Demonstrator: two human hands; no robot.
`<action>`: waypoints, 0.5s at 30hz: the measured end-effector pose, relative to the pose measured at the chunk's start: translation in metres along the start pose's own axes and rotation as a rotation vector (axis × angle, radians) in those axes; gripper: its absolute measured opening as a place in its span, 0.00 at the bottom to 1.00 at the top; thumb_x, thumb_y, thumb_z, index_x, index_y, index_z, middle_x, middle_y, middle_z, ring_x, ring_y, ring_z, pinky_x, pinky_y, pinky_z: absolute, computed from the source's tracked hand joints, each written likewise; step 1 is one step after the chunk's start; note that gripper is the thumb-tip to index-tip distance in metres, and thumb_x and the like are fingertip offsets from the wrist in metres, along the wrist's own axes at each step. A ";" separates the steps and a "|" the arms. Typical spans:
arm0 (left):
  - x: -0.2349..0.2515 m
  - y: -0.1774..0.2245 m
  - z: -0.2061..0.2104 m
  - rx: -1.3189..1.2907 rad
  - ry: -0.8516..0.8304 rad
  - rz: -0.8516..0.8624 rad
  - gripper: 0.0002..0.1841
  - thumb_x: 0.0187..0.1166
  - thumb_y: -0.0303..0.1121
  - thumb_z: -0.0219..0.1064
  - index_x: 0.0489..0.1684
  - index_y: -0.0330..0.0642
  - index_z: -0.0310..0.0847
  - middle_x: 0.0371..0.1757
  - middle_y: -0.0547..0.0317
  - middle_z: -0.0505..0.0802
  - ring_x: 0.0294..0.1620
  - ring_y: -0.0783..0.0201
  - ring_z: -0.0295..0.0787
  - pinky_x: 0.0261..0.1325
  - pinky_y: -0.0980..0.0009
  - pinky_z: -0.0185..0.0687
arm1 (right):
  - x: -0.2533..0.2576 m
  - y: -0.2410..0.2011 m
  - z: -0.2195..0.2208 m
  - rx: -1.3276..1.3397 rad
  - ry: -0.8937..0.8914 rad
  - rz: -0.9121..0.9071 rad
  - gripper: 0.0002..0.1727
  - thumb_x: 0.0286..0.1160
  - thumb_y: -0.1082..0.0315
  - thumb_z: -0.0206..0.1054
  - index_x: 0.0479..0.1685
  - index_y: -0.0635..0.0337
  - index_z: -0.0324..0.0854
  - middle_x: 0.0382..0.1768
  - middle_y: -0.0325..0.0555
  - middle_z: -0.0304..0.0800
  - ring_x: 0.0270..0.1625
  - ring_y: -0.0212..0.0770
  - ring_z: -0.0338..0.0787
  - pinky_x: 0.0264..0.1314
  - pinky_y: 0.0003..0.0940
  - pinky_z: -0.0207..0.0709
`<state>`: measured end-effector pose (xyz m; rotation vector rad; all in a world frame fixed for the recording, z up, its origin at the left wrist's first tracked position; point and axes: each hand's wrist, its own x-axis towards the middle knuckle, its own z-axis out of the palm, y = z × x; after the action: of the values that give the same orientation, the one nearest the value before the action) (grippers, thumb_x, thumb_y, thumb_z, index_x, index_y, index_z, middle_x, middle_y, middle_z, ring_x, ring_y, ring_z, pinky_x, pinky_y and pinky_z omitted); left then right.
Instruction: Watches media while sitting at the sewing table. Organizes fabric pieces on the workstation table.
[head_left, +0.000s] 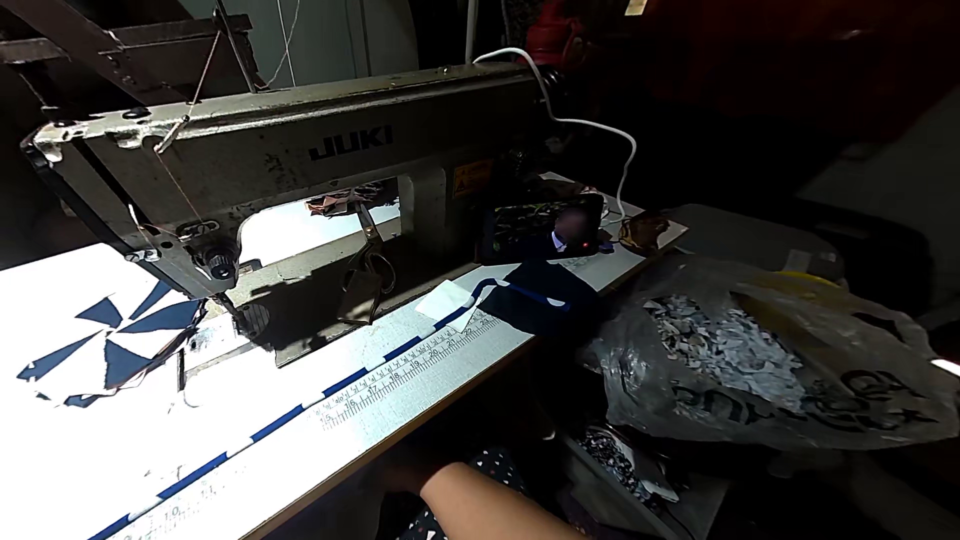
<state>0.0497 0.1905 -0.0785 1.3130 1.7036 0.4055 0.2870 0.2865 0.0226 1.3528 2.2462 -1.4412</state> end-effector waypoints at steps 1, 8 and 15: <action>0.002 -0.005 0.001 -0.012 0.013 0.009 0.29 0.76 0.41 0.72 0.76 0.38 0.77 0.72 0.46 0.85 0.74 0.56 0.80 0.76 0.55 0.76 | 0.000 0.000 0.000 0.008 -0.001 -0.004 0.23 0.81 0.63 0.69 0.72 0.65 0.81 0.71 0.67 0.82 0.77 0.63 0.78 0.81 0.63 0.66; -0.024 0.054 -0.006 -0.041 -0.024 -0.061 0.29 0.81 0.36 0.67 0.80 0.33 0.71 0.76 0.40 0.81 0.78 0.52 0.76 0.79 0.53 0.71 | 0.000 -0.002 0.000 -0.012 0.000 -0.024 0.23 0.81 0.63 0.69 0.71 0.67 0.81 0.72 0.68 0.81 0.78 0.63 0.78 0.82 0.62 0.65; -0.009 0.025 -0.003 -0.032 -0.016 -0.007 0.31 0.80 0.40 0.69 0.81 0.35 0.70 0.75 0.43 0.82 0.76 0.55 0.78 0.78 0.55 0.73 | 0.005 0.000 0.002 -0.068 -0.020 -0.026 0.24 0.82 0.62 0.69 0.70 0.69 0.81 0.72 0.70 0.81 0.78 0.65 0.77 0.82 0.64 0.64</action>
<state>0.0618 0.1927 -0.0552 1.2834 1.6815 0.4157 0.2836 0.2874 0.0188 1.2880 2.2871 -1.3674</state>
